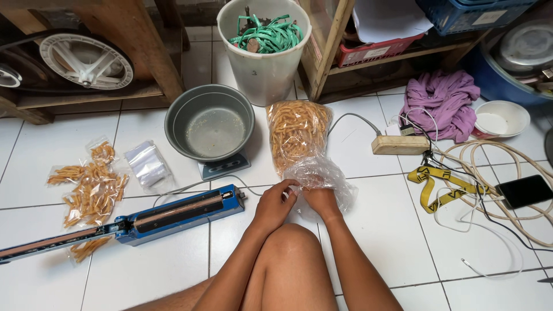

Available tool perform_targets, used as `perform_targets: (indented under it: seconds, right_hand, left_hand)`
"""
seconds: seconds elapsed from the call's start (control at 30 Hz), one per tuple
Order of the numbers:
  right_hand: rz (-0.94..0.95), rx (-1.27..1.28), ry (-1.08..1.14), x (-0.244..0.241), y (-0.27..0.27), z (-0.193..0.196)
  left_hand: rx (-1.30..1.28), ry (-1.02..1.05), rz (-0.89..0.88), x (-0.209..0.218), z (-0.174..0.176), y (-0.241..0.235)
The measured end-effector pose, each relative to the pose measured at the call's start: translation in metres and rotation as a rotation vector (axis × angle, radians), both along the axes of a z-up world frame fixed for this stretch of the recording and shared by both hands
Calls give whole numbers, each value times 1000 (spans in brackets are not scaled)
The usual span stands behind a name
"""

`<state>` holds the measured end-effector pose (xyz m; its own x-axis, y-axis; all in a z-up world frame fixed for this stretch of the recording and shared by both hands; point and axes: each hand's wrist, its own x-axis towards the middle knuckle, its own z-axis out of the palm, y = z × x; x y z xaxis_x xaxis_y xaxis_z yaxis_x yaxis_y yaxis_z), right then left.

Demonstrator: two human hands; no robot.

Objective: The person sits on the floor and packs thin, stick-like snacks into small plastic bags. They place the filled bags into a handheld heat sealer to seal them, then set the sealed packages aside. The process is repeated with multiple portions of snacks.

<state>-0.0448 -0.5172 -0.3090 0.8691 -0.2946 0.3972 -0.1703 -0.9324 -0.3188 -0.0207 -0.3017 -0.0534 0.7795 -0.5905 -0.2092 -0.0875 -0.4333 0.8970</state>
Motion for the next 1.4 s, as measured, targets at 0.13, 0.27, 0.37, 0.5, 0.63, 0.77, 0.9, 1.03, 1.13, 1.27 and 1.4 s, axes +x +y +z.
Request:
perform_targets:
  seconds: [0.13,0.27,0.37,0.5,0.63,0.77,0.9,1.03,1.13,1.27,1.4]
  right_hand:
    - [-124,493,254,-11,20,101]
    - [6,10,72,-7,15,81]
    - [-26,-33,52,-11,25,106]
    - [-76,267,231,-21,45,187]
    - [-157,875,344,-27,32,194]
    - [-86,1451,226,-50,27,192]
    - [5,1470,227,-84,20,214]
    - [52,1419,295,-103,27,261]
    - [139,1382,365,-97,46,302]
    - [306,1283,405,-50,95,327]
    - [537,1119,518,18,172,338]
  left_hand:
    - [-7,-1,9,2,-4,-2]
    - [-12,-44,27,3,-12,-4]
    - [-15,-73,34,4,-13,-6]
    - [-10,-103,32,3,-13,-5]
    - [-32,-97,23,1,-10,-4]
    - [-44,-87,26,0,-10,-4]
    - [-87,-49,32,-3,-16,-3]
    - [-106,-12,41,-8,-5,0]
    - [-188,14,95,-8,11,14]
    - [-343,37,220,9,23,63]
    - [-344,-22,348,27,44,145]
